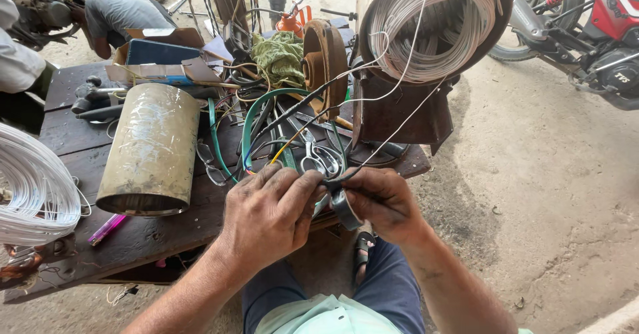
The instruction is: The person strips insulation from wires, twists the exposed strands, and wraps the connections with electrical tape. They handle multiple wires and use a lighter to heat the tape for better adhesion.
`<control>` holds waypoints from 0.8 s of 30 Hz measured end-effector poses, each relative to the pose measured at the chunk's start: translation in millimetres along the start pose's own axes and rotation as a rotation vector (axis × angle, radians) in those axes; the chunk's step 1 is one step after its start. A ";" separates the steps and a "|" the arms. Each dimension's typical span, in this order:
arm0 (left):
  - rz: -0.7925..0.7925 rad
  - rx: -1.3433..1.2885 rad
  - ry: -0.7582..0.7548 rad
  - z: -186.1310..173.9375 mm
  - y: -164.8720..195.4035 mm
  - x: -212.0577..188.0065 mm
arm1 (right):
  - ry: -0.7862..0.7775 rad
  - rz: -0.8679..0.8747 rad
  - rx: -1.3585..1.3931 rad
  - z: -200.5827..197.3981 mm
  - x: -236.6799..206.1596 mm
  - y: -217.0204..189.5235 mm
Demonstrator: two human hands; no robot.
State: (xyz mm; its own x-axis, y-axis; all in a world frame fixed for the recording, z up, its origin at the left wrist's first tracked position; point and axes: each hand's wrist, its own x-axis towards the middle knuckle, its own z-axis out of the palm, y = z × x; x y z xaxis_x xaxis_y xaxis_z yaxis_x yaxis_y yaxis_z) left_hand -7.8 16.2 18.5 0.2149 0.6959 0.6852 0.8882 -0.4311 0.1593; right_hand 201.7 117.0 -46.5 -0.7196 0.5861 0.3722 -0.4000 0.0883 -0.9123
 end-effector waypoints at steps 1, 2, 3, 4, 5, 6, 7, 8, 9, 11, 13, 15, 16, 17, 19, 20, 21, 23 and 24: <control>0.000 0.018 -0.032 -1.4 0.4 -0.5 | 0.052 0.052 0.088 1.9 -2.9 2.4; 0.004 0.034 -0.062 -1.7 2.0 -0.1 | 0.106 0.101 0.174 4.0 -4.8 4.5; 0.009 0.052 -0.087 -2.1 3.8 0.5 | 0.157 0.148 0.258 5.4 -6.3 5.5; -0.029 0.072 -0.123 -3.2 4.6 1.6 | 0.162 0.177 0.310 6.9 -4.8 7.4; -0.067 0.091 -0.158 -3.9 6.7 2.5 | 0.168 0.207 0.361 8.4 -4.9 7.8; -0.106 0.112 -0.191 -6.1 6.9 3.3 | 0.171 0.235 0.411 8.9 -4.6 7.0; -0.100 0.078 -0.177 -7.7 6.5 4.6 | 0.126 0.212 0.415 8.6 -2.0 7.0; -0.097 0.045 -0.168 -10.5 6.5 4.7 | 0.081 0.193 0.422 8.8 -4.1 4.0; -0.100 0.007 -0.165 -13.1 5.9 4.6 | 0.040 0.181 0.434 7.8 -6.9 -0.3; -0.122 -0.083 -0.194 -13.3 6.2 5.6 | -0.045 0.076 0.415 6.1 -2.5 -1.2; -0.149 -0.120 -0.222 -11.9 3.3 7.3 | -0.114 0.002 0.359 3.2 0.6 -2.9; -0.195 -0.106 -0.252 -9.7 -0.9 8.8 | -0.172 -0.027 0.272 -2.1 0.1 -5.9; -0.172 -0.117 -0.254 -6.7 -0.3 9.0 | -0.160 -0.060 0.196 -2.0 1.7 -3.2; -0.150 -0.129 -0.256 -4.2 -0.1 9.0 | -0.146 -0.092 0.118 -1.4 2.2 -0.2; -0.146 -0.134 -0.254 -2.4 -2.0 9.0 | -0.045 -0.105 0.030 1.4 1.2 5.5; -0.167 -0.133 -0.260 -4.2 -3.3 7.1 | 0.050 -0.078 0.026 8.0 -1.4 11.1; -0.183 -0.132 -0.265 -5.5 -4.4 5.6 | 0.147 -0.055 0.019 14.4 -2.6 16.5; -0.174 -0.114 -0.244 -6.8 -7.2 4.5 | 0.174 -0.069 0.197 21.5 -0.1 22.7; -0.177 -0.107 -0.231 -6.0 -7.3 4.0 | 0.183 -0.070 0.286 25.0 1.5 24.1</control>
State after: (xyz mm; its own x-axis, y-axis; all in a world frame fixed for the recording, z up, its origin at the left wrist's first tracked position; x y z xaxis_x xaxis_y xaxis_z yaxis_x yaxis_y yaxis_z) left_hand -15.9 18.6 24.4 0.1583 0.8724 0.4624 0.8749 -0.3410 0.3440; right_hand 176.8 99.9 -63.7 -0.5813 0.7240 0.3715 -0.6063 -0.0808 -0.7912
